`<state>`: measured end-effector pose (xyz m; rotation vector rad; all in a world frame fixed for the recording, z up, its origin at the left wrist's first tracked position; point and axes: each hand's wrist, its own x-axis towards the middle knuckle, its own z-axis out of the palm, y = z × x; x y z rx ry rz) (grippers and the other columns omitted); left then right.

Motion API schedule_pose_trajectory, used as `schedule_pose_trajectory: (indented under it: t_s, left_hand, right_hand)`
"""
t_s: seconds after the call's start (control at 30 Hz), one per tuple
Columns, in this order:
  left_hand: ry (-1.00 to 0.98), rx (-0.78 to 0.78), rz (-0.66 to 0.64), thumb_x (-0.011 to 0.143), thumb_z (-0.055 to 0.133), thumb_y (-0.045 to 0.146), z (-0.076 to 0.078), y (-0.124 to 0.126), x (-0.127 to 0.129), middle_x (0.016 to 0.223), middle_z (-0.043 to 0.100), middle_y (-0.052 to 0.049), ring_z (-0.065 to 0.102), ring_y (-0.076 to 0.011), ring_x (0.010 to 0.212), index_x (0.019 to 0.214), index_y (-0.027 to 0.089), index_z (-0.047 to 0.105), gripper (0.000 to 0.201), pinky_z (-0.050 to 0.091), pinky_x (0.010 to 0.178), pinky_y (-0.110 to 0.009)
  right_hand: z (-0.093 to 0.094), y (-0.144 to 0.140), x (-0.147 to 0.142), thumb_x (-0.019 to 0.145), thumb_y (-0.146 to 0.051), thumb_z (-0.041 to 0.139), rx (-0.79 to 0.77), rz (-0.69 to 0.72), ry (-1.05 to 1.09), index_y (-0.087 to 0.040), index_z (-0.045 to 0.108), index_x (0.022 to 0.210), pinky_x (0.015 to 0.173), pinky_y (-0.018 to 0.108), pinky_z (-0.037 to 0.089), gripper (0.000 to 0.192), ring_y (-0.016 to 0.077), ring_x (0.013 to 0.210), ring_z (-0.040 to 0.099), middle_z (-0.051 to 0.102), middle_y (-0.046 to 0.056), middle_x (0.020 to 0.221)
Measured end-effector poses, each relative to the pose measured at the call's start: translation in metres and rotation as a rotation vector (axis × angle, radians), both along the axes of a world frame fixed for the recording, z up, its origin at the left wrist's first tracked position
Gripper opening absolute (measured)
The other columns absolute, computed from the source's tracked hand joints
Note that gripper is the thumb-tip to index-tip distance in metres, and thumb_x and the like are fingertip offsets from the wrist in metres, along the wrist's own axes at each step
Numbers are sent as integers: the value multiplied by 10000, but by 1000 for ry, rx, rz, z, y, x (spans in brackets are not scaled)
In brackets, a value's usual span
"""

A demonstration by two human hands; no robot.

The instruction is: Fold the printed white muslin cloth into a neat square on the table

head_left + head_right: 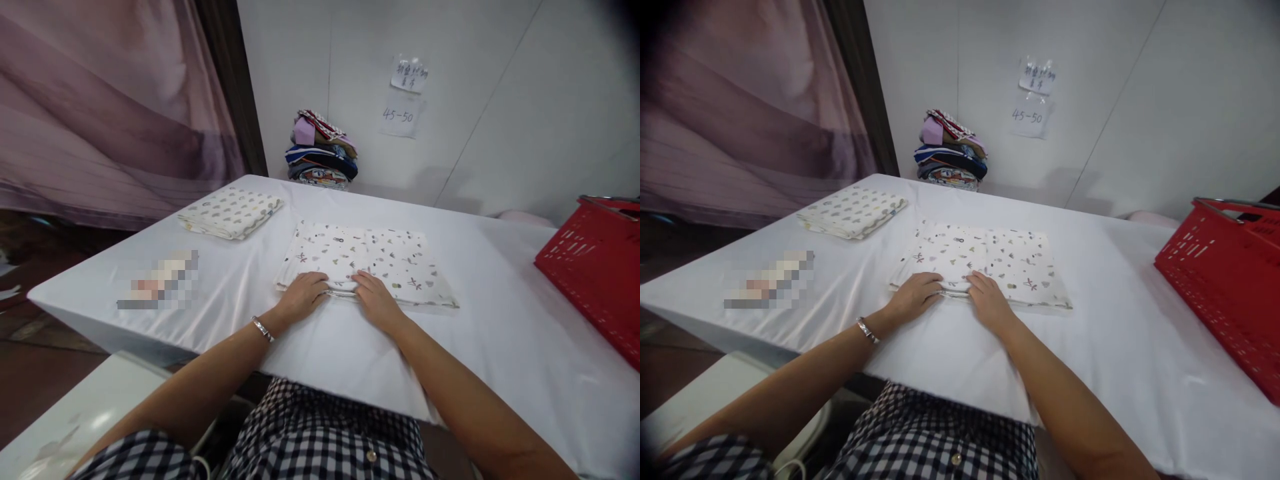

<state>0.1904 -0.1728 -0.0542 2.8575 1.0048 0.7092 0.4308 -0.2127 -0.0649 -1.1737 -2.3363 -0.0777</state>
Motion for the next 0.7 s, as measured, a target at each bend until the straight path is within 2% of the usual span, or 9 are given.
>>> schedule_pose_trajectory:
  t_s: [0.17, 0.4, 0.57, 0.7]
  left_hand:
    - [1, -26, -20, 882, 465, 350, 1, 2, 0, 1142, 584, -75, 528, -206, 1046, 931, 210, 626, 219, 415, 902, -369]
    - [6, -12, -12, 894, 442, 332, 1, 4, 1, 1110, 602, -73, 543, -208, 1023, 895, 210, 650, 240, 427, 885, -375]
    - [-8, -30, -37, 872, 483, 364, 2, 3, 0, 1140, 589, -79, 538, -213, 1040, 928, 211, 647, 231, 429, 892, -381]
    - [-20, -22, -36, 888, 456, 323, 1, 3, 0, 1135, 590, -82, 540, -209, 1035, 934, 198, 641, 227, 430, 895, -383]
  right_hand:
    - [1, -2, 1, 878, -121, 386, -21, 10, 9, -165, 594, 870, 983, 494, 375, 212, 260, 1275, 358, 530, 126, 1260]
    - [-1, -2, 1, 883, -114, 391, -52, 19, -8, -169, 575, 855, 988, 459, 373, 194, 248, 1267, 363, 537, 105, 1247]
    - [3, -4, 2, 881, -220, 474, -104, 33, -2, -172, 570, 886, 988, 463, 371, 107, 262, 1258, 371, 533, 104, 1248]
    - [4, -5, 1, 875, -250, 497, -111, 34, -3, -165, 568, 900, 983, 464, 374, 113, 265, 1250, 379, 527, 119, 1254]
